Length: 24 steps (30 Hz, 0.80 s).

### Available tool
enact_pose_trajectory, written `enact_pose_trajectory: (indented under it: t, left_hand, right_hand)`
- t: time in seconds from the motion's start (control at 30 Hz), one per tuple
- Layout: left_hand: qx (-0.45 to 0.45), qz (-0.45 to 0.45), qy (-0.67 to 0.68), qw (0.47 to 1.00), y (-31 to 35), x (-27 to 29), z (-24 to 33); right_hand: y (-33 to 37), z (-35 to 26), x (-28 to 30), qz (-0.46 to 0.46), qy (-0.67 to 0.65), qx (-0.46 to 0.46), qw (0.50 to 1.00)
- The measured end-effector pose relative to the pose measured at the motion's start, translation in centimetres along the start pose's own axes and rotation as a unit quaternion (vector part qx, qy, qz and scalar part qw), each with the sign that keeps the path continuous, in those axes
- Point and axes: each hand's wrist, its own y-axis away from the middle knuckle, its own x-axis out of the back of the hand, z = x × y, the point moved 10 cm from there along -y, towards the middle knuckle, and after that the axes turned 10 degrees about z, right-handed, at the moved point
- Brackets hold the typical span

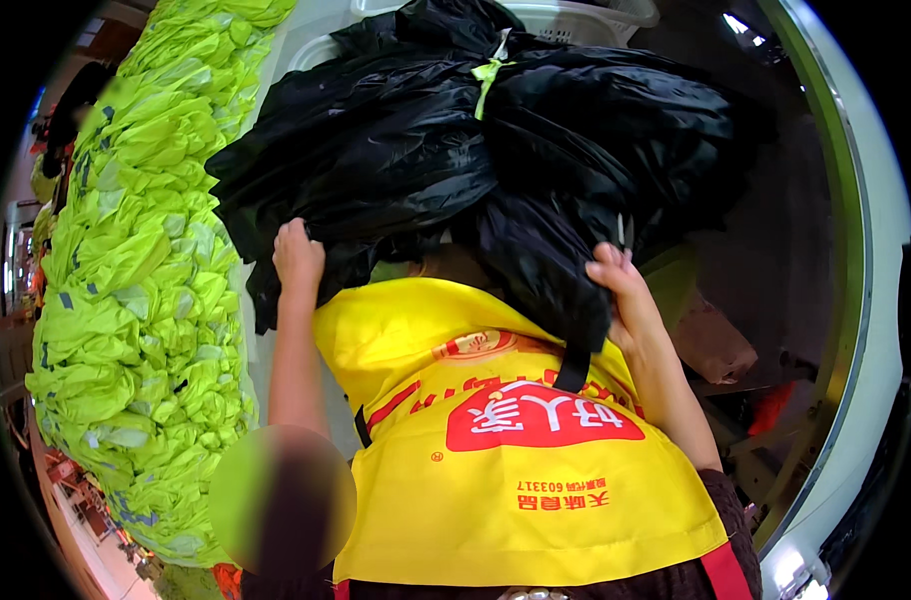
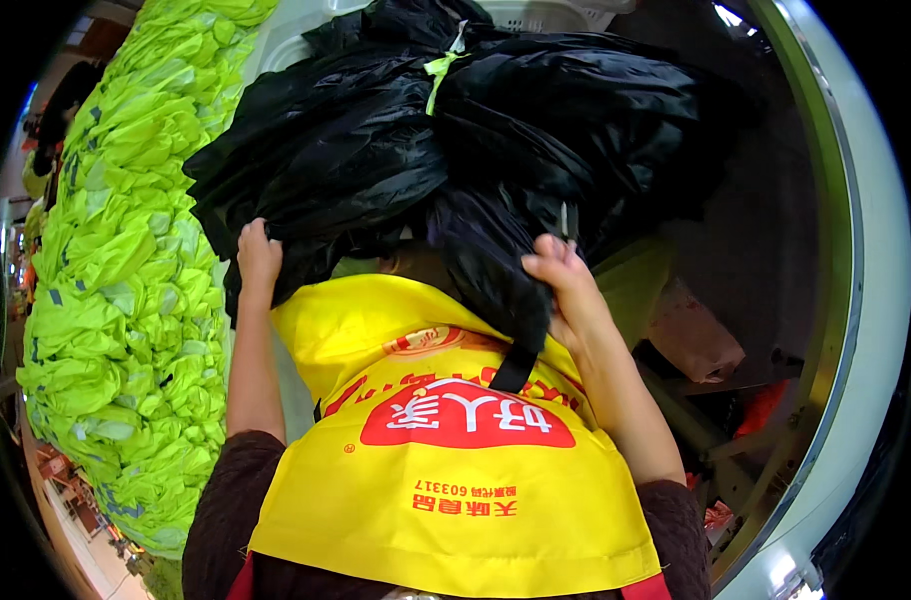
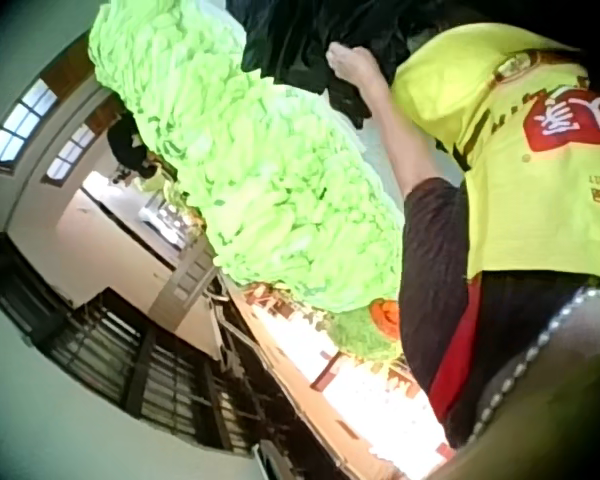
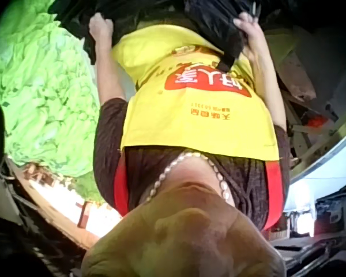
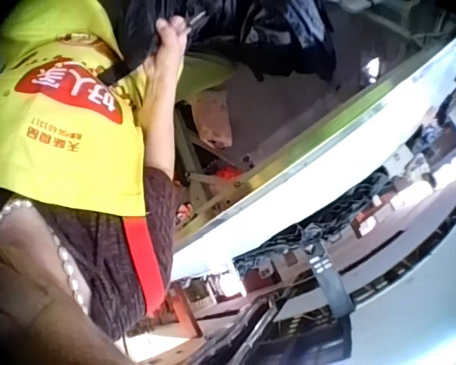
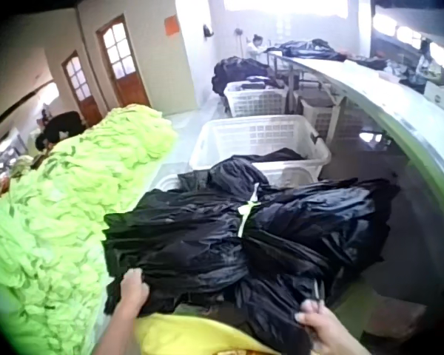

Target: The person ties a black plastic bag using a green ribbon. They gather the top of the bag, wrap the ribbon around it, and tie a secure knot.

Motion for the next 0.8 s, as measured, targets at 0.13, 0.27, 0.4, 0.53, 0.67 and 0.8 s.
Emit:
enact_pose_trajectory:
  t: [0.13,0.27,0.4,0.53,0.67,0.8]
  left_hand:
    - [-0.222,0.155,0.107,0.957,3.5,9.5,17.0]
    - [-0.212,-0.098,0.436,0.869,12.0,10.8,26.3]
    - [0.004,-0.099,0.500,0.860,12.8,3.2,25.7]
    - [0.049,-0.148,0.610,0.777,11.9,0.9,24.9]
    - [0.007,-0.115,0.648,0.753,10.4,3.5,26.7]
    - [-0.079,-0.175,0.564,0.803,10.8,7.1,29.3]
  right_hand:
    - [-3.6,-2.7,-1.7,0.094,-0.138,0.013,0.986]
    - [-5.8,-3.7,-5.7,-0.134,-0.169,0.008,0.976]
    - [-2.9,-2.3,-8.1,-0.074,-0.012,0.057,0.996]
    - [0.2,-4.0,-7.5,-0.143,0.304,0.382,0.861]
    - [2.8,-3.1,-8.5,-0.054,0.397,0.638,0.658]
    - [1.0,-4.7,-6.1,-0.028,0.291,0.519,0.803]
